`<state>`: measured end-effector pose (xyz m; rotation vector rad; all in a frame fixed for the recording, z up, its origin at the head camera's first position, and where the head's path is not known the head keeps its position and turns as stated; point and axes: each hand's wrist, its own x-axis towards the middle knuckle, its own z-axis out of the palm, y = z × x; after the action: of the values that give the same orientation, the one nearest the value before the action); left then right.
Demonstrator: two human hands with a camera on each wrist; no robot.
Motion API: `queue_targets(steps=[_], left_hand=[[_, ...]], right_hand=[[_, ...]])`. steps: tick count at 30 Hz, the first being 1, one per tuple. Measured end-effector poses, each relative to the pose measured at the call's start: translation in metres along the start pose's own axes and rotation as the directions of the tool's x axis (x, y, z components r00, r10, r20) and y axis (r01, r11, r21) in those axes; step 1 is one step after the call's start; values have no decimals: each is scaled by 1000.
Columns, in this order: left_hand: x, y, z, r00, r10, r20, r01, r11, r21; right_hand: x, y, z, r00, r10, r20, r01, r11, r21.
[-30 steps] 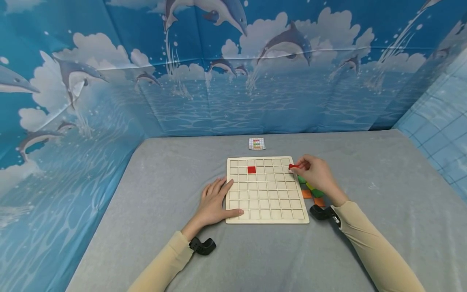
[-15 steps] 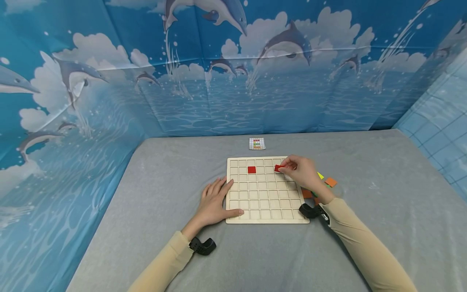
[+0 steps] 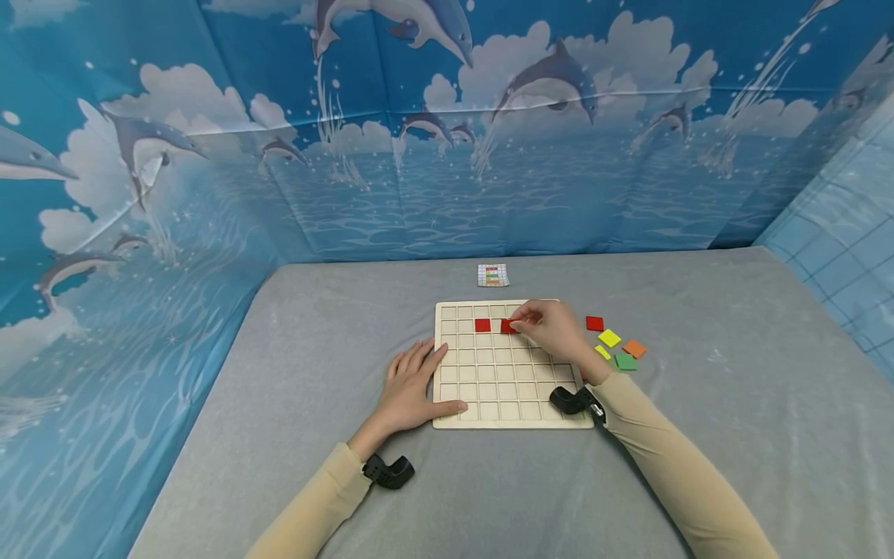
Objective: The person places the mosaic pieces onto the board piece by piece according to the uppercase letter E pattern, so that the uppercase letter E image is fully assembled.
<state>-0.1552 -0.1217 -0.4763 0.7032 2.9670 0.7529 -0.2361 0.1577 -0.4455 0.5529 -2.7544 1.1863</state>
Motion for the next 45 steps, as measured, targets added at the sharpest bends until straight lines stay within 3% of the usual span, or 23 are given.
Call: queue_targets(steps=[15,37,45], left_hand=[[0,-1,1,1000,-5,-2,5,1000,-5],[0,-2,2,1000,-1,-4,1,1000,2],[-1,-2,2,1000,16,-16,-16,1000,-9]], right_hand=[[10,-7,11,1000,21,10,-21,1000,-13],[9,-5,8,995,-96,36,101,980,-170],[7,-2,8,992,-118,55,125,978,-164]])
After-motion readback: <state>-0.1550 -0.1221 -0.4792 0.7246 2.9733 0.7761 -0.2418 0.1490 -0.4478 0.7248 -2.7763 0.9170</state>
